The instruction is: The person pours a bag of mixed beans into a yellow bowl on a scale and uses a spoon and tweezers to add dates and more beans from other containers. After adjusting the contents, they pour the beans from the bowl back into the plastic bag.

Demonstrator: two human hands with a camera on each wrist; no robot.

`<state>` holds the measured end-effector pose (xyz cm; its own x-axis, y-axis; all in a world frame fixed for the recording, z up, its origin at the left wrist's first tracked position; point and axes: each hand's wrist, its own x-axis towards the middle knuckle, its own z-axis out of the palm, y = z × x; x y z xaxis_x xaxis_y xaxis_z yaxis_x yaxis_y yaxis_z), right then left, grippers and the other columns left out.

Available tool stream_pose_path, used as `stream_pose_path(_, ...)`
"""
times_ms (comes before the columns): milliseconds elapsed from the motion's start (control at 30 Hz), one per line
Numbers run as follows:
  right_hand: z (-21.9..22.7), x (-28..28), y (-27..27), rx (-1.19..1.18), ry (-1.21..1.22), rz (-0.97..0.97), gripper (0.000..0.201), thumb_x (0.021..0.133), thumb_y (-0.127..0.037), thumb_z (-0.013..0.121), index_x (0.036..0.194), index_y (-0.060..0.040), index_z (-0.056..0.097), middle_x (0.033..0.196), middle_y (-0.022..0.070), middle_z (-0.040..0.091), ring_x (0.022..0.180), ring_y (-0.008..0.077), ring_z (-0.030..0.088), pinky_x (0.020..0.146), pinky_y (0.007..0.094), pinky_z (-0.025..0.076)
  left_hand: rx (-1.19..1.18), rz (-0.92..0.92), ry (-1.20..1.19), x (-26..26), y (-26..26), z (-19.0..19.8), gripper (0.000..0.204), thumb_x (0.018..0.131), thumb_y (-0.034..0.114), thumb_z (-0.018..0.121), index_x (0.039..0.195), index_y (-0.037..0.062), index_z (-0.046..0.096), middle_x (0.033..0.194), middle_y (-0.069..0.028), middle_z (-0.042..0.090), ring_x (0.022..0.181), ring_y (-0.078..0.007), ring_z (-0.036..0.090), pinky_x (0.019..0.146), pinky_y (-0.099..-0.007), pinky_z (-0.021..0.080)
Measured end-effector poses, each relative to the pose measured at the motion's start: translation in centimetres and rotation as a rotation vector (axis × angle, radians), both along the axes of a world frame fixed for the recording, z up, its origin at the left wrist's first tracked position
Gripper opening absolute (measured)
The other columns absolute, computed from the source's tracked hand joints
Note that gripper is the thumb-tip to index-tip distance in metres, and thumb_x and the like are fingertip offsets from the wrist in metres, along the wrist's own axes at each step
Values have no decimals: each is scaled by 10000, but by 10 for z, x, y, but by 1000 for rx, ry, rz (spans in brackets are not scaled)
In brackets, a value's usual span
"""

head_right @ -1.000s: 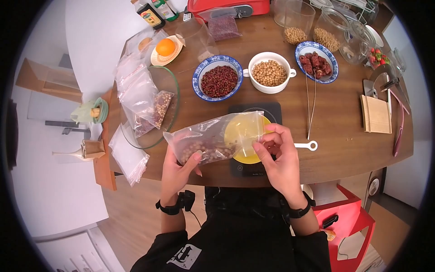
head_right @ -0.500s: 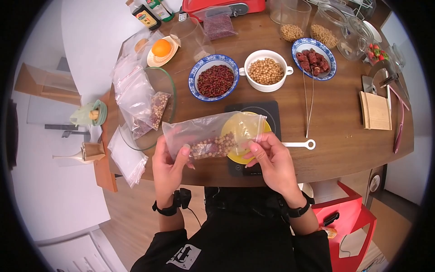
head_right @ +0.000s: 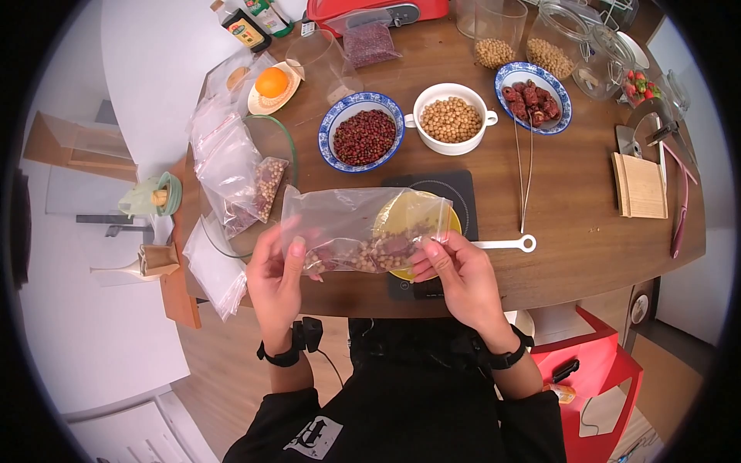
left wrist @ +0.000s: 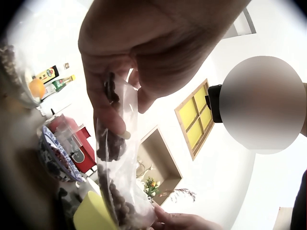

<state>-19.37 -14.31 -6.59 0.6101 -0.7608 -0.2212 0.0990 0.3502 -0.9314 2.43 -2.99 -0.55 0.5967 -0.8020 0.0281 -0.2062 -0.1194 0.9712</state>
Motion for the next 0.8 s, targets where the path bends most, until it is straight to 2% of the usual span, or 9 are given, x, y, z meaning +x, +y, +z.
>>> stream_pose_path(167,1,1,0,3,2,2,278,1073,-210,505,1107,49,599,952,124,690,842,185,695,799,332,610,-23,4,-17,-3,0,6,345,978,82,661,1298,-26,595,1050,-135,737,828,-106,685,612,-238,567)
stream_pose_path(267,-1,1,-1,29,-39,8,273,1078,-211,492,1085,43,590,965,132,694,855,191,701,809,339,609,-92,-52,23,-5,0,11,379,971,63,663,1325,-33,569,1081,-149,732,883,-138,703,645,-249,578)
stream_pose_path(467,-3,-1,-3,66,-39,18,258,1084,-214,475,1063,26,568,991,149,700,888,202,711,842,339,600,-162,-173,135,-2,5,13,448,964,22,650,1381,-57,505,1227,-183,684,1020,-186,693,753,-279,586)
stream_pose_path(533,-4,-1,-2,75,-50,17,259,1085,-217,472,1062,23,565,991,150,700,889,204,712,844,336,598,-150,-200,88,-1,7,12,494,981,103,642,1416,-50,465,1249,-228,664,1086,-248,685,703,-287,585)
stream_pose_path(667,-6,-1,-2,88,-71,22,266,1091,-221,454,1057,21,558,991,153,699,890,211,714,847,337,597,-150,-216,78,0,11,11,512,982,111,647,1426,-48,448,1296,-243,641,1079,-238,684,692,-275,572)
stream_pose_path(733,-6,-1,-2,89,-72,30,264,1093,-222,449,1056,19,552,995,155,698,894,214,714,847,339,597,-147,-199,94,-1,12,13,469,958,-8,637,1401,-59,490,1326,-201,632,1001,-146,671,691,-263,590)
stream_pose_path(800,-6,-2,-3,90,-72,38,262,1094,-222,443,1056,16,546,1000,157,697,898,217,713,847,342,598,-133,-189,51,-2,13,12,471,958,-9,636,1403,-57,489,1327,-201,632,952,-130,671,660,-256,586)
